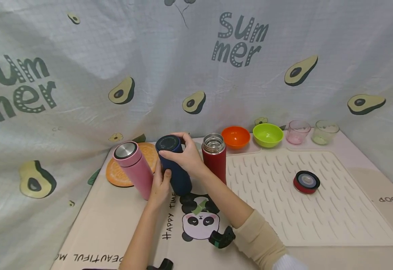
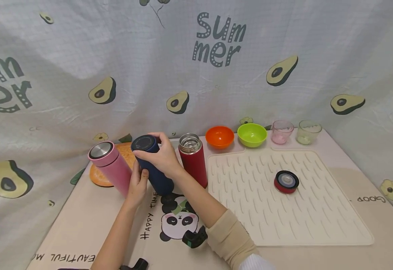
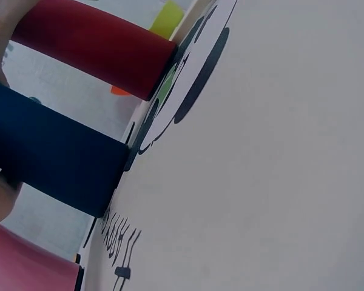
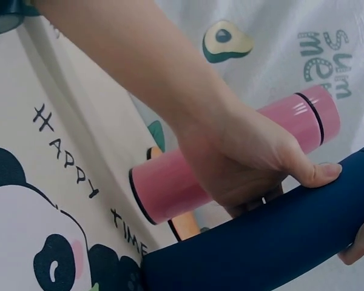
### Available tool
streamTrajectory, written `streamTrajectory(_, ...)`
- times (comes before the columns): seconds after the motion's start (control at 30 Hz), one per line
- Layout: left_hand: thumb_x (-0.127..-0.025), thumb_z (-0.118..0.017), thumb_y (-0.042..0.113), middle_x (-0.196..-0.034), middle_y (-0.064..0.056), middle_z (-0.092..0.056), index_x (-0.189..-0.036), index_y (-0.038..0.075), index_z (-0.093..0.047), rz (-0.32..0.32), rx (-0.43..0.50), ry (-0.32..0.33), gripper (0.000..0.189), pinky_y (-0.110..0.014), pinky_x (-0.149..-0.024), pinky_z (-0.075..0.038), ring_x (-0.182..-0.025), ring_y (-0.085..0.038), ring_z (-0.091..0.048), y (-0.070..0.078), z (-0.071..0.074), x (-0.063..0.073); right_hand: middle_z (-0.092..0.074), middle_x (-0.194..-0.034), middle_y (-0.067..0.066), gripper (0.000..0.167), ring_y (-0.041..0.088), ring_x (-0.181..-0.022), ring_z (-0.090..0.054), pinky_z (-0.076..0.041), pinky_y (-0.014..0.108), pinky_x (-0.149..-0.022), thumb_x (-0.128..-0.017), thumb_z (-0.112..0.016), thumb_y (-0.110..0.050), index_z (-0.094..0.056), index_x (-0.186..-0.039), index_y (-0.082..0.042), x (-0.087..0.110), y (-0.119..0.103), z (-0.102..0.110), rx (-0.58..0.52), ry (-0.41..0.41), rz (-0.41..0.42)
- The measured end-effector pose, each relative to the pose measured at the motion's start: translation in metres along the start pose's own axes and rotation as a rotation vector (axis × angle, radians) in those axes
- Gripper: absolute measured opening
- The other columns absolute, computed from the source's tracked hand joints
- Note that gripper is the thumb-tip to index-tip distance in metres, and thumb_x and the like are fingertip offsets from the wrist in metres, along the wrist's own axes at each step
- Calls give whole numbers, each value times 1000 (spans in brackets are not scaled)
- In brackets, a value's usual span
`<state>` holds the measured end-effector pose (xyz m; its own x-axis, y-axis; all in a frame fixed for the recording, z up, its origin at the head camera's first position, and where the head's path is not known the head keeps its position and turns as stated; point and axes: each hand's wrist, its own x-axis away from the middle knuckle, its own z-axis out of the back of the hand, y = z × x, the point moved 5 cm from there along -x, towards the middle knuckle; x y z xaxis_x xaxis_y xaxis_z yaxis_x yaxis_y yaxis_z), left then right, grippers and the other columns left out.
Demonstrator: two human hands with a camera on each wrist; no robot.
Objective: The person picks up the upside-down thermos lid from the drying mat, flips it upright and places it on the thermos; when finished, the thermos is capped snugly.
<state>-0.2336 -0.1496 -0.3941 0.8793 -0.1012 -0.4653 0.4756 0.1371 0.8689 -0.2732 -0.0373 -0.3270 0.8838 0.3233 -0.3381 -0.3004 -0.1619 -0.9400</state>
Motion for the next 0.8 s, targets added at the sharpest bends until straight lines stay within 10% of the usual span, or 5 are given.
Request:
streamTrajectory(0.37, -97, -33, -3, -150, -20, -7, -145, -2, -2, 11, -34, 58, 57, -52, -106, -16, -136, -34, -13, 30, -3, 3, -39, -135, 9, 66, 22, -119, -43, -38, 43, -97, -85, -63, -15, -28, -141, -13, 10, 3, -1, 28, -66, -10)
streamTrajectory(0.57, -93, -39, -6, -148, -23, -16, -144, -2, -4, 9, -42, 112, 62, -49, -106, -19, -134, -35, -21, 42, -5, 5, -18, -149, 9, 74, 22, -135, -21, -20, 45, -107, -88, -59, -11, -14, -146, -10, 31, -2, 6, 163, -161, 47)
streamTrajectory(0.8, -92, -47, -2, -142, -26, -27, -143, -3, -9, -3, -122, 152, 64, -50, -105, -21, -129, -37, -31, 53, -6, 6, -22, -147, 12, 73, 26, -131, -28, -27, 45, -104, -86, -61, -6, -18, -145, -6, 70, -9, 20, 235, -266, 73)
